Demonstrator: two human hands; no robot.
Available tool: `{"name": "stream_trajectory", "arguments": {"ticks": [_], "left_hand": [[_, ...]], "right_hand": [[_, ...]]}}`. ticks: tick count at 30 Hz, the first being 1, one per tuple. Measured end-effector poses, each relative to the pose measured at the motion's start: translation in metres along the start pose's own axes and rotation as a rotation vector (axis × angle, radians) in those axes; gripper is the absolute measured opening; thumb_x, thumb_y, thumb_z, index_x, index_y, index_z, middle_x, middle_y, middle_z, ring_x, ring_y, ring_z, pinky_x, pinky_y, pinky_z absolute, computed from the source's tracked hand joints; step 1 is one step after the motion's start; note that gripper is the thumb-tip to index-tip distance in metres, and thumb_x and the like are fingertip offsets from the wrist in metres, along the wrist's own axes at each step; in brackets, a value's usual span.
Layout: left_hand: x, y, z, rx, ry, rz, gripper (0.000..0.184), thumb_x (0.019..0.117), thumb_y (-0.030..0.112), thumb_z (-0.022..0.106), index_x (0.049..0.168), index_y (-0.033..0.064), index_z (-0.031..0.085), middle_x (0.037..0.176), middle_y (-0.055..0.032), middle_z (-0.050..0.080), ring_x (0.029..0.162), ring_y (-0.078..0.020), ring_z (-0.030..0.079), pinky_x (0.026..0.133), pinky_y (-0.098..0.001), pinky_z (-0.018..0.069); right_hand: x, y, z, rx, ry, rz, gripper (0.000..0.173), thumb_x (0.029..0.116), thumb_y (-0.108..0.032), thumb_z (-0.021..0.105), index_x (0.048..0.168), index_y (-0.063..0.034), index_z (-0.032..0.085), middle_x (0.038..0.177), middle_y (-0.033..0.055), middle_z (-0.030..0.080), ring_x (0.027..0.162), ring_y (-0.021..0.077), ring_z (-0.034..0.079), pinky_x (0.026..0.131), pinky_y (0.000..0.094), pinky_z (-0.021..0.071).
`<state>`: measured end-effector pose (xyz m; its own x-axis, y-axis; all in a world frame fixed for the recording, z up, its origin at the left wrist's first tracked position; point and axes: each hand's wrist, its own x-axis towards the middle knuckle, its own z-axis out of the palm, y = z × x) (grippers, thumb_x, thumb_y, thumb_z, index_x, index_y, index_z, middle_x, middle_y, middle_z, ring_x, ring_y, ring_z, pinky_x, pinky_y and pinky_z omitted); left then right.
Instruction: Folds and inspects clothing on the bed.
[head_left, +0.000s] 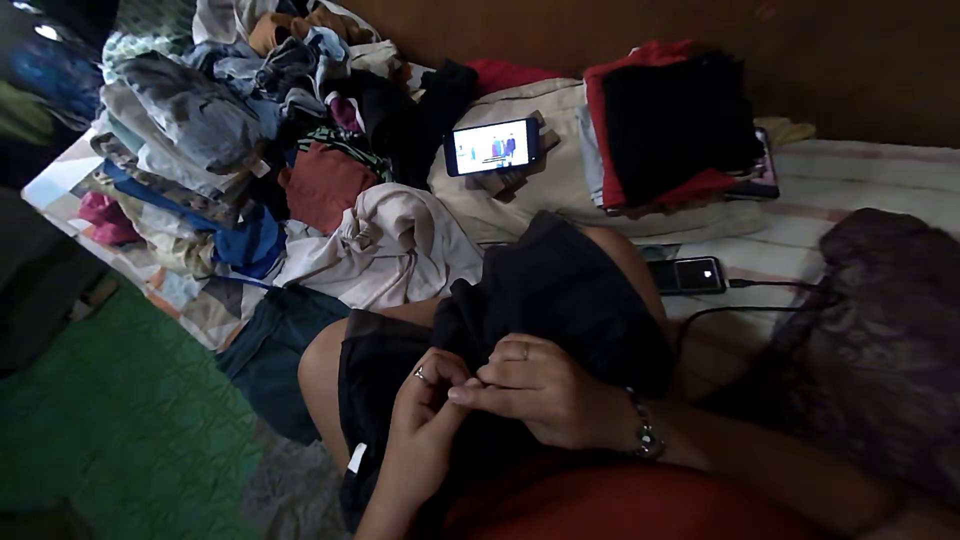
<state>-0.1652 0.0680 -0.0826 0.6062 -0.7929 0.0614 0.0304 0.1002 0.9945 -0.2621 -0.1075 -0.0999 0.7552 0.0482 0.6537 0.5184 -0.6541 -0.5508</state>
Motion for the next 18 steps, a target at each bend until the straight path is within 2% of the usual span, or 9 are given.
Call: {"name": "stream_trajectory", "arguments": {"ticks": [3, 8, 10, 11, 12, 13, 15, 18], "left_hand": [[0.000, 0.004, 0.004, -0.007, 0.036, 0.024, 0.007, 0.0990, 0.021, 0.066, 0.095, 0.0150, 0.066, 0.100, 0.0043, 0.064, 0.096, -0.0034, 0.062, 0.086, -0.0200, 0.0542], [-0.005, 0.013, 0.006, 0.060, 0.053, 0.034, 0.005, 0.0980, 0.019, 0.068, 0.096, 0.0146, 0.067, 0.102, 0.0033, 0.065, 0.099, -0.0047, 0.063, 0.087, -0.0204, 0.0547], [-0.008, 0.013, 0.005, 0.067, 0.055, 0.016, 0.005, 0.0975, 0.018, 0.068, 0.095, 0.0137, 0.066, 0.102, 0.0021, 0.066, 0.100, -0.0061, 0.064, 0.088, -0.0216, 0.0553], [-0.010, 0.013, 0.003, 0.058, 0.072, 0.004, 0.005, 0.0976, 0.018, 0.068, 0.095, 0.0142, 0.066, 0.103, 0.0018, 0.067, 0.102, -0.0079, 0.065, 0.090, -0.0245, 0.0560], [-0.012, 0.013, -0.002, 0.052, 0.113, -0.004, 0.006, 0.0978, 0.020, 0.068, 0.093, 0.0160, 0.067, 0.103, 0.0023, 0.068, 0.103, -0.0099, 0.067, 0.093, -0.0281, 0.0569], [-0.015, 0.013, -0.011, 0.068, 0.164, -0.008, 0.008, 0.0980, 0.023, 0.068, 0.092, 0.0185, 0.066, 0.103, 0.0035, 0.069, 0.105, -0.0114, 0.068, 0.096, -0.0313, 0.0570], [-0.023, 0.017, -0.030, 0.210, 0.203, -0.004, 0.008, 0.0992, 0.026, 0.066, 0.093, 0.0204, 0.066, 0.104, 0.0049, 0.069, 0.106, -0.0118, 0.068, 0.097, -0.0320, 0.0573], [-0.035, 0.022, -0.040, 0.513, 0.125, 0.048, 0.009, 0.1018, 0.025, 0.062, 0.101, 0.0159, 0.065, 0.110, 0.0033, 0.071, 0.106, -0.0075, 0.069, 0.092, -0.0252, 0.0587]], "right_hand": [[-0.002, 0.001, 0.001, -0.074, 0.069, -0.016, 0.029, 0.1016, -0.005, 0.051, 0.117, -0.0153, 0.074, 0.101, 0.0072, 0.075, 0.087, 0.0178, 0.066, 0.082, 0.0325, 0.0522], [-0.007, -0.001, 0.000, -0.090, 0.101, -0.044, 0.027, 0.1037, -0.009, 0.051, 0.117, -0.0160, 0.074, 0.114, 0.0070, 0.075, 0.096, 0.0166, 0.068, 0.087, 0.0320, 0.0515], [-0.011, -0.002, 0.000, -0.098, 0.113, -0.035, 0.026, 0.1047, -0.011, 0.051, 0.117, -0.0174, 0.073, 0.118, 0.0056, 0.074, 0.107, 0.0177, 0.067, 0.092, 0.0335, 0.0504], [-0.013, -0.002, -0.002, -0.107, 0.115, -0.013, 0.026, 0.1059, -0.013, 0.050, 0.118, -0.0185, 0.072, 0.121, 0.0044, 0.074, 0.118, 0.0193, 0.064, 0.098, 0.0353, 0.0486], [-0.014, -0.001, -0.006, -0.119, 0.124, 0.014, 0.028, 0.1066, -0.013, 0.047, 0.120, -0.0185, 0.070, 0.122, 0.0038, 0.073, 0.123, 0.0194, 0.061, 0.101, 0.0361, 0.0467], [-0.016, 0.003, -0.012, -0.129, 0.141, 0.041, 0.029, 0.1065, -0.011, 0.044, 0.120, -0.0170, 0.070, 0.120, 0.0043, 0.073, 0.123, 0.0186, 0.062, 0.103, 0.0355, 0.0471], [-0.022, 0.010, -0.021, -0.109, 0.145, 0.059, 0.031, 0.1043, -0.005, 0.046, 0.117, -0.0120, 0.073, 0.111, 0.0084, 0.076, 0.113, 0.0181, 0.068, 0.100, 0.0332, 0.0516], [-0.031, 0.009, -0.026, -0.062, 0.068, 0.066, 0.031, 0.1028, -0.002, 0.046, 0.118, -0.0098, 0.073, 0.107, 0.0104, 0.075, 0.108, 0.0180, 0.069, 0.100, 0.0311, 0.0520]]}}
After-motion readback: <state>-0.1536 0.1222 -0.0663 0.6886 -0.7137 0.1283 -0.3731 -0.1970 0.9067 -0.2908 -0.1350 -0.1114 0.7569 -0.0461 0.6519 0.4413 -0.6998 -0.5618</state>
